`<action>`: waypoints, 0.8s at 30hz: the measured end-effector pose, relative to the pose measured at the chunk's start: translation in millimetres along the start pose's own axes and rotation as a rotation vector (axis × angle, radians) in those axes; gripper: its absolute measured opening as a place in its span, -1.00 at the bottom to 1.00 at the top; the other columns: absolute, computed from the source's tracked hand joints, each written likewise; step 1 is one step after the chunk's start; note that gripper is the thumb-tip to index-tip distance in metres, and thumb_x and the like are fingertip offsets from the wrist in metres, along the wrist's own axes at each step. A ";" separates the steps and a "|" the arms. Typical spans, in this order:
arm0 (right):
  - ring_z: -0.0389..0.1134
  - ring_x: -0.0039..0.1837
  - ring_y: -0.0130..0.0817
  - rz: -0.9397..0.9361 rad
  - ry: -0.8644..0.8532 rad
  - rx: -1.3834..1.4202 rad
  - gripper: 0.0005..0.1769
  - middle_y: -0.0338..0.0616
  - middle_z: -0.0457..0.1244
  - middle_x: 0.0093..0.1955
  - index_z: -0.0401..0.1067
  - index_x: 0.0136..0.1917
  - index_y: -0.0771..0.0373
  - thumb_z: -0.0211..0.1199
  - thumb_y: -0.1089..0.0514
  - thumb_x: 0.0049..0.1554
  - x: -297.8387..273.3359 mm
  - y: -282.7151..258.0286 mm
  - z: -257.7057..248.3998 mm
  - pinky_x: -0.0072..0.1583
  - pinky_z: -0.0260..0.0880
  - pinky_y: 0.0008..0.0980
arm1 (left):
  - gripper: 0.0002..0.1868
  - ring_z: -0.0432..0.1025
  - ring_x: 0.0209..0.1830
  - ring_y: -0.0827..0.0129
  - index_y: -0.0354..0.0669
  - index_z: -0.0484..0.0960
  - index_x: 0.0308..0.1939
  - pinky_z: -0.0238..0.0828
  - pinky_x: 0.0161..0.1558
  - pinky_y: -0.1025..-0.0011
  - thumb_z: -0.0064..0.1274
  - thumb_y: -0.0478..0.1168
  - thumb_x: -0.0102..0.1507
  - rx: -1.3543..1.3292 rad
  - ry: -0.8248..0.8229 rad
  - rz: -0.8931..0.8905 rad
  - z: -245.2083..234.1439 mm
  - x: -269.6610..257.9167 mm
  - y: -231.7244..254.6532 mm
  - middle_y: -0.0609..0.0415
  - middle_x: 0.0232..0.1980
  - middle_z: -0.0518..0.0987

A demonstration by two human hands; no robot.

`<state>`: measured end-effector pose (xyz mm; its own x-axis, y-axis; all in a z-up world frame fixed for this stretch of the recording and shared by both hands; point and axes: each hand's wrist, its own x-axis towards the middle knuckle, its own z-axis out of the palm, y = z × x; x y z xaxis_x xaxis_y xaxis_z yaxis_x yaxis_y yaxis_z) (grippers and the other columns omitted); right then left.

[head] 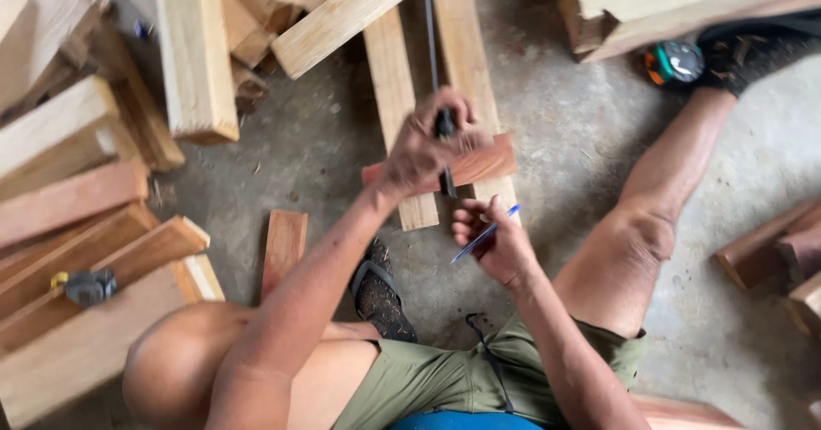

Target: Measuring and marking pieces of lumber for furniture construction.

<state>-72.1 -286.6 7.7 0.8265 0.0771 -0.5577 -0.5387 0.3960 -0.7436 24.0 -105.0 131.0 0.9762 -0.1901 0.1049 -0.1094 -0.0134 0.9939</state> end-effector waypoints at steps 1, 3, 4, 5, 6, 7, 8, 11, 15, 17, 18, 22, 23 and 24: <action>0.39 -0.15 -0.25 0.187 -0.025 0.285 -0.53 -0.11 0.35 -0.17 0.48 -0.05 0.24 0.01 -0.17 0.33 -5.0 -0.5 1.0 -0.07 0.42 -0.24 | -0.64 0.37 -0.08 0.44 -0.12 0.47 -0.22 0.39 -0.04 0.42 0.37 -0.08 0.25 -0.004 -0.100 0.105 17.9 -2.9 -4.5 0.16 -0.13 0.48; 0.44 -0.09 -0.20 0.354 -0.031 0.616 -0.58 -0.13 0.37 -0.08 0.47 0.04 0.20 0.02 -0.16 0.27 -1.8 22.9 -16.8 -0.03 0.49 -0.21 | -0.63 0.42 0.12 0.41 -0.13 0.45 -0.16 0.43 0.16 0.41 0.37 -0.14 0.21 -0.017 -0.251 0.194 47.8 -13.6 -17.7 0.13 0.05 0.51; 0.43 -0.05 -0.22 0.323 -0.088 0.712 -0.69 -0.17 0.35 -0.05 0.45 0.08 0.18 0.08 -0.06 0.28 8.4 44.6 -35.2 -0.01 0.50 -0.18 | -0.64 0.42 0.18 0.38 -0.14 0.46 -0.16 0.42 0.20 0.39 0.37 -0.17 0.18 0.001 -0.282 0.127 58.4 -21.2 -25.1 0.10 0.12 0.52; 0.42 -0.02 -0.23 0.288 -0.146 0.806 -0.78 -0.21 0.34 -0.02 0.44 0.12 0.17 0.13 0.04 0.28 18.3 67.4 -52.1 0.01 0.50 -0.16 | -0.64 0.42 0.24 0.34 -0.15 0.47 -0.16 0.41 0.24 0.37 0.37 -0.21 0.16 0.022 -0.314 0.060 67.2 -29.5 -32.5 0.07 0.19 0.53; 0.42 -0.02 -0.23 0.276 -0.134 0.824 -0.78 -0.21 0.34 -0.02 0.44 0.12 0.17 0.13 0.04 0.28 19.4 71.0 -59.3 0.01 0.50 -0.16 | -0.64 0.42 0.24 0.34 -0.15 0.47 -0.16 0.41 0.24 0.37 0.37 -0.21 0.16 0.021 -0.338 0.056 69.0 -33.1 -41.5 0.07 0.19 0.53; 0.41 -0.01 -0.27 0.258 -0.148 0.867 -0.80 -0.22 0.35 -0.03 0.45 0.15 0.15 0.17 0.09 0.28 20.6 75.0 -65.4 0.00 0.49 -0.17 | -0.68 0.39 0.31 0.32 -0.17 0.51 -0.14 0.40 0.29 0.35 0.37 -0.26 0.17 0.055 -0.319 0.038 69.4 -36.9 -50.6 0.04 0.24 0.55; 0.39 -0.01 -0.30 0.242 -0.169 0.906 -0.80 -0.23 0.36 -0.03 0.47 0.17 0.14 0.21 0.15 0.27 23.6 78.3 -71.0 -0.02 0.48 -0.17 | -0.71 0.37 0.39 0.29 -0.18 0.54 -0.12 0.38 0.34 0.34 0.36 -0.31 0.18 0.094 -0.293 0.024 69.0 -40.0 -59.4 0.00 0.30 0.57; 0.40 0.02 -0.33 0.258 -0.066 0.922 -0.72 -0.25 0.38 0.02 0.47 0.25 0.10 0.19 0.13 0.27 14.7 54.8 -66.5 -0.01 0.47 -0.23 | -0.79 0.41 0.43 0.29 -0.20 0.61 -0.11 0.43 0.36 0.36 0.30 -0.35 0.22 0.033 -0.214 -0.084 65.5 -48.4 -85.4 0.02 0.36 0.57; 0.41 0.05 -0.36 0.215 0.008 0.816 -0.62 -0.25 0.40 0.10 0.43 0.36 0.12 0.14 0.18 0.28 16.8 50.6 -61.0 0.02 0.46 -0.29 | -0.83 0.51 0.30 0.33 -0.20 0.62 -0.14 0.49 0.27 0.40 0.28 -0.37 0.23 0.005 -0.084 -0.184 62.1 -61.8 -112.0 0.03 0.29 0.62; 0.42 0.05 -0.35 0.199 0.033 0.689 -0.56 -0.22 0.41 0.11 0.40 0.41 0.15 0.12 0.19 0.28 15.4 43.2 -58.7 0.00 0.47 -0.28 | -0.81 0.54 0.13 0.29 -0.20 0.62 -0.16 0.52 0.15 0.35 0.31 -0.34 0.20 0.107 0.019 -0.248 58.9 -64.5 -117.1 0.01 0.18 0.68; 0.42 0.05 -0.35 0.197 0.039 0.694 -0.56 -0.22 0.41 0.11 0.40 0.41 0.15 0.12 0.19 0.28 19.1 46.5 -61.3 0.00 0.47 -0.28 | -0.81 0.54 0.13 0.29 -0.20 0.62 -0.16 0.52 0.15 0.35 0.31 -0.34 0.20 0.107 0.011 -0.251 50.5 -66.2 -123.1 0.01 0.18 0.68; 0.46 0.00 -0.32 0.078 0.066 0.425 -0.63 -0.11 0.43 0.04 0.47 0.31 0.32 0.17 0.26 0.25 45.0 60.1 -69.6 0.02 0.52 -0.30 | -0.69 0.48 0.23 0.16 -0.16 0.63 -0.16 0.40 0.28 0.21 0.38 -0.12 0.14 0.630 -0.151 -0.135 18.2 -61.3 -128.9 0.01 0.13 0.69; 0.46 -0.03 -0.32 0.024 0.098 0.306 -0.68 -0.08 0.43 0.00 0.51 0.25 0.39 0.20 0.28 0.24 53.8 64.5 -70.4 0.02 0.52 -0.32 | -0.59 0.42 0.33 0.11 -0.15 0.62 -0.10 0.31 0.38 0.18 0.39 -0.03 0.13 0.817 -0.222 -0.055 9.8 -57.8 -125.6 0.00 0.16 0.65; 0.46 -0.03 -0.32 0.030 0.101 0.306 -0.68 -0.08 0.43 0.00 0.51 0.25 0.39 0.20 0.28 0.24 59.3 65.1 -70.6 0.02 0.52 -0.32 | -0.59 0.42 0.33 0.11 -0.15 0.62 -0.10 0.31 0.38 0.18 0.39 -0.03 0.13 0.815 -0.224 -0.061 9.1 -52.6 -126.9 0.00 0.16 0.65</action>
<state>-69.7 -320.8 -99.8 0.7824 0.0078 -0.6227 -0.4757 0.6528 -0.5896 -15.2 -102.2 -0.9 0.9339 -0.3551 -0.0431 -0.2427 -0.7174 0.6530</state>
